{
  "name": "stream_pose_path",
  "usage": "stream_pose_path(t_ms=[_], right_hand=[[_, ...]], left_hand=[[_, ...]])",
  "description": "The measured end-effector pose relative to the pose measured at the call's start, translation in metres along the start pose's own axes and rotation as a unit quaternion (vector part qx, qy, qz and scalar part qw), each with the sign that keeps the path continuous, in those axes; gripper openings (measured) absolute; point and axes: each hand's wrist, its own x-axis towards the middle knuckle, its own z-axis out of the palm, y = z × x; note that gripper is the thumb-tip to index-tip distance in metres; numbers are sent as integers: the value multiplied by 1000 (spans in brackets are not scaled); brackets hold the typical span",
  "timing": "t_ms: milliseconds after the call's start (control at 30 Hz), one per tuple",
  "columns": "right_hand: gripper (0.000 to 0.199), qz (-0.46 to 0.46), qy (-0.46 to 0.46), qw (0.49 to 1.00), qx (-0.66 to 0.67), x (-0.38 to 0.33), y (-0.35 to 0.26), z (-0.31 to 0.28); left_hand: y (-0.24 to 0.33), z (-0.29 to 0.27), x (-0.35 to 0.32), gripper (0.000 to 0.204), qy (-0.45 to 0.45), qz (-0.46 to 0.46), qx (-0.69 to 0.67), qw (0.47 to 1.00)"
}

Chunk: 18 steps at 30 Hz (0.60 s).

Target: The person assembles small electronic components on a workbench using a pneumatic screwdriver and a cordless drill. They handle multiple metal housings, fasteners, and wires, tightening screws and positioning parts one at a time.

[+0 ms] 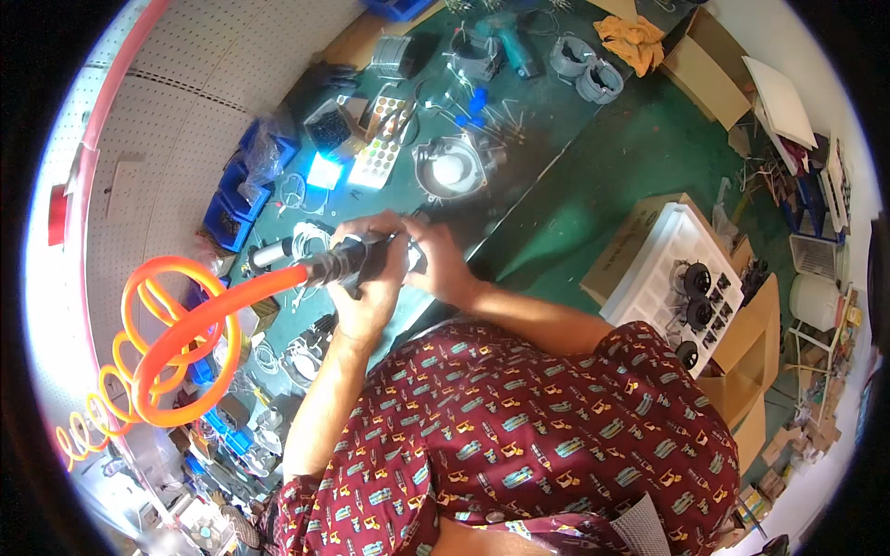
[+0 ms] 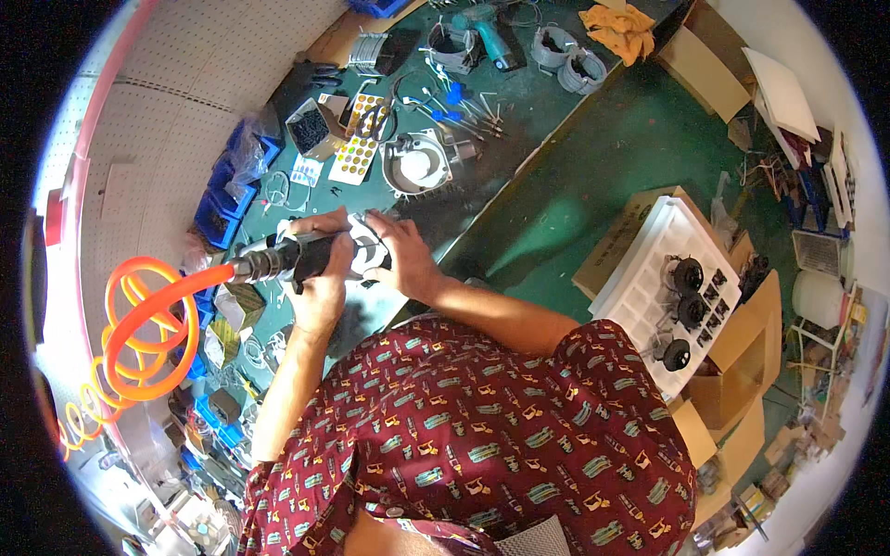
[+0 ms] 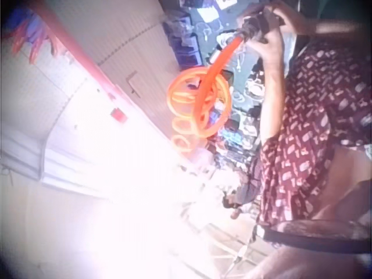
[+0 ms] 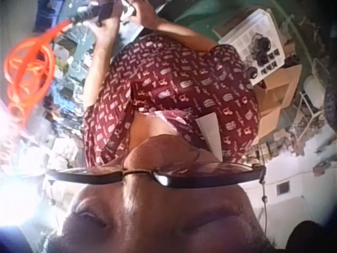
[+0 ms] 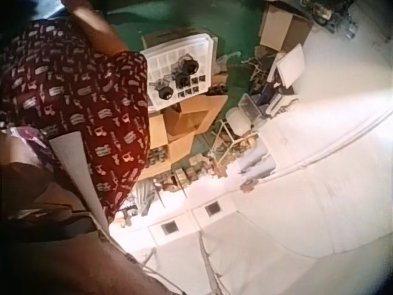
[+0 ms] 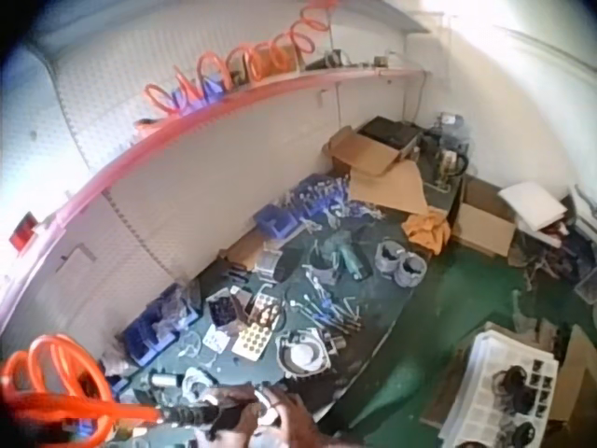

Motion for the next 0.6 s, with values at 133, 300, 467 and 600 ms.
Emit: stream_pose_path(t_ms=[133, 300, 467, 600], right_hand=[[96, -4, 21, 999, 25, 2, 6, -3], [96, -32, 50, 998, 16, 8, 15, -3], [99, -47, 61, 997, -3, 13, 34, -2], [98, -22, 43, 999, -4, 15, 35, -9]], left_hand=[[-19, -1, 5, 19, -10, 0, -1, 1000], [-13, 3, 12, 15, -10, -9, 26, 1000], [-8, 20, 25, 10, -2, -43, -79, 996], [-3, 18, 30, 11, -56, -23, -15, 998]])
